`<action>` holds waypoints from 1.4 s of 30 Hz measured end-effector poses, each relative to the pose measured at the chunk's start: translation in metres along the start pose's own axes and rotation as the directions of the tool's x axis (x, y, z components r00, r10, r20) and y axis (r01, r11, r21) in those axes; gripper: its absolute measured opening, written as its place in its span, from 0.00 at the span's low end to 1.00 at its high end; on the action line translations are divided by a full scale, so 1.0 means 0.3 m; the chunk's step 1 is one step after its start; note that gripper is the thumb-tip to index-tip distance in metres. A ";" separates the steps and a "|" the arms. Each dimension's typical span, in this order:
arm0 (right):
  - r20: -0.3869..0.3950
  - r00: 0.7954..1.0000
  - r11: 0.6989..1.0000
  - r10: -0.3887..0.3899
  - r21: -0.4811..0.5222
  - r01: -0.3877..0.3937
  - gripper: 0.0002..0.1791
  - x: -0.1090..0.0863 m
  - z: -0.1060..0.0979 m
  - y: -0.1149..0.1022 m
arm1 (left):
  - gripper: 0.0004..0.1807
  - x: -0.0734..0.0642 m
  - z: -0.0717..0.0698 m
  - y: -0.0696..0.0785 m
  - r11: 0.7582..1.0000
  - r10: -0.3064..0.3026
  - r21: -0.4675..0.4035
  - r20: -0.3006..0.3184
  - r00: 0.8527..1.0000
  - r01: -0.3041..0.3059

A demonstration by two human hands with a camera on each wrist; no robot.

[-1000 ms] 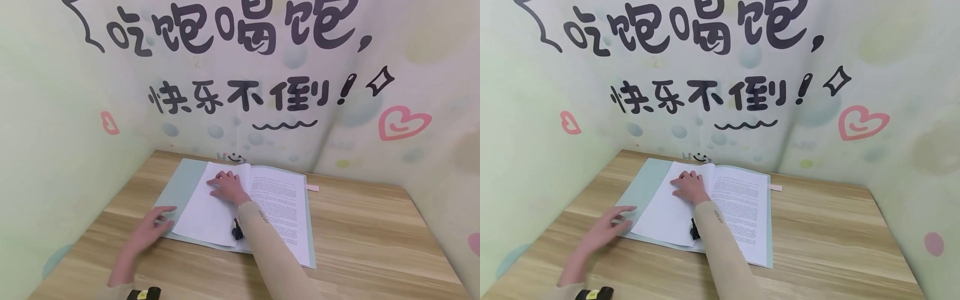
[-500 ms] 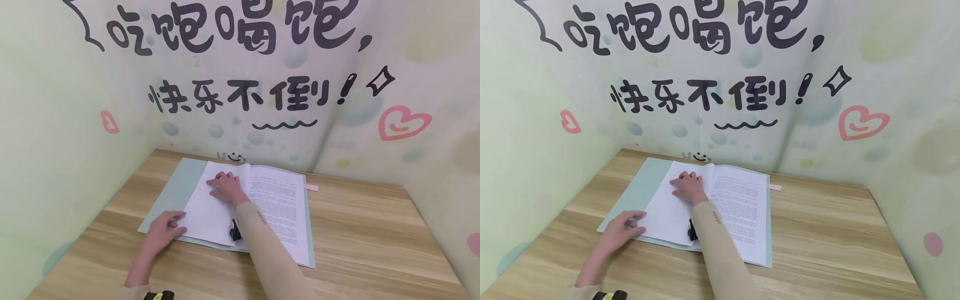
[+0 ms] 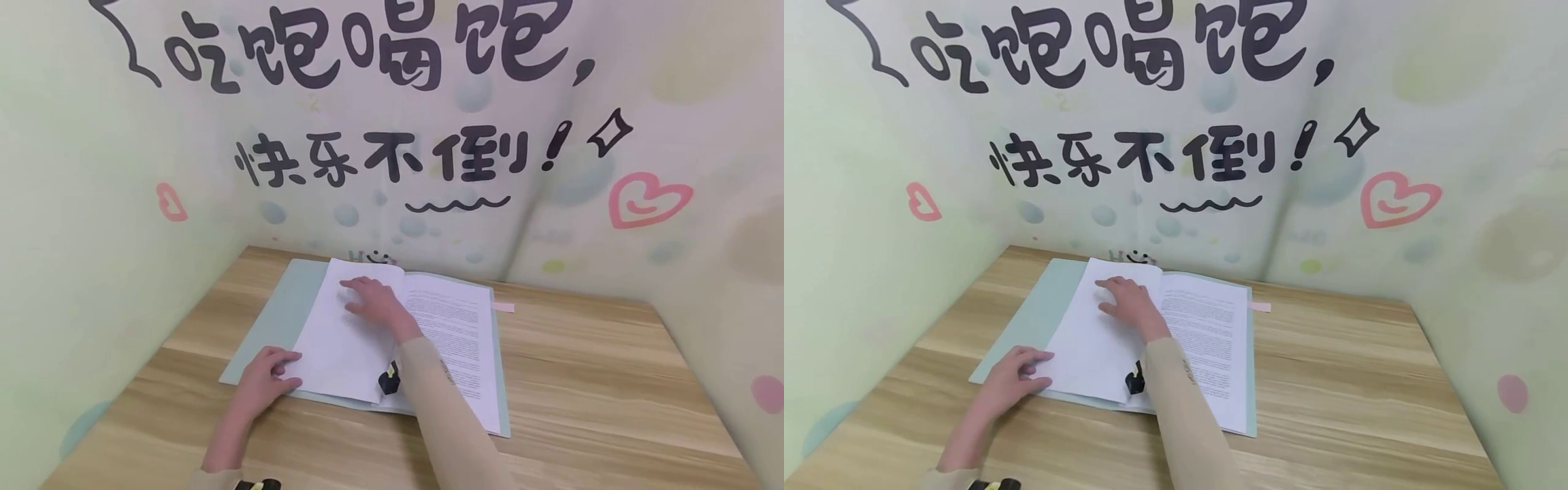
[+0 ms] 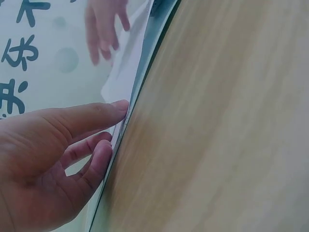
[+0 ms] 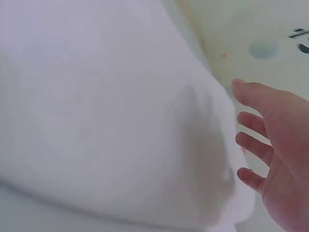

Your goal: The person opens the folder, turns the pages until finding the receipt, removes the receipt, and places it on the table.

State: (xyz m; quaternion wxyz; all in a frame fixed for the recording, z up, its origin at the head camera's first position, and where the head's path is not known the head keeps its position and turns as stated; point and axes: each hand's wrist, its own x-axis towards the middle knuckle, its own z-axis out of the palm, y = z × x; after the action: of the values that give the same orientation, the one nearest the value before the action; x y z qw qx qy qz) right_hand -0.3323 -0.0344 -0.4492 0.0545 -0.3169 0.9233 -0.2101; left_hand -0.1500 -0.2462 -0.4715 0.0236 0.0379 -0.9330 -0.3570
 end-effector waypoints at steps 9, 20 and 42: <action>-0.204 0.975 0.968 0.085 0.251 -0.032 0.28 -0.154 -0.127 0.110 | 0.23 -0.007 0.002 -0.003 0.999 0.035 -0.019 0.012 0.999 -0.034; -0.366 0.876 0.875 0.313 0.471 -0.116 0.29 -0.349 -0.209 0.353 | 0.24 -0.009 -0.005 -0.008 0.999 0.040 -0.002 0.029 0.999 -0.040; -0.166 0.847 0.821 0.506 0.394 -0.413 0.51 -0.553 -0.172 0.570 | 0.24 -0.004 -0.003 -0.013 0.998 0.055 -0.005 0.042 0.998 -0.055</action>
State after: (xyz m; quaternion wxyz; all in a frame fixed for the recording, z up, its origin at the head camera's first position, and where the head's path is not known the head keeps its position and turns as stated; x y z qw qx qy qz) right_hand -0.3089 0.2062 -0.4802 0.0354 -0.0376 0.9202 -0.3881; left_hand -0.1484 -0.2495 -0.4736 0.0136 0.0047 -0.9333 -0.3587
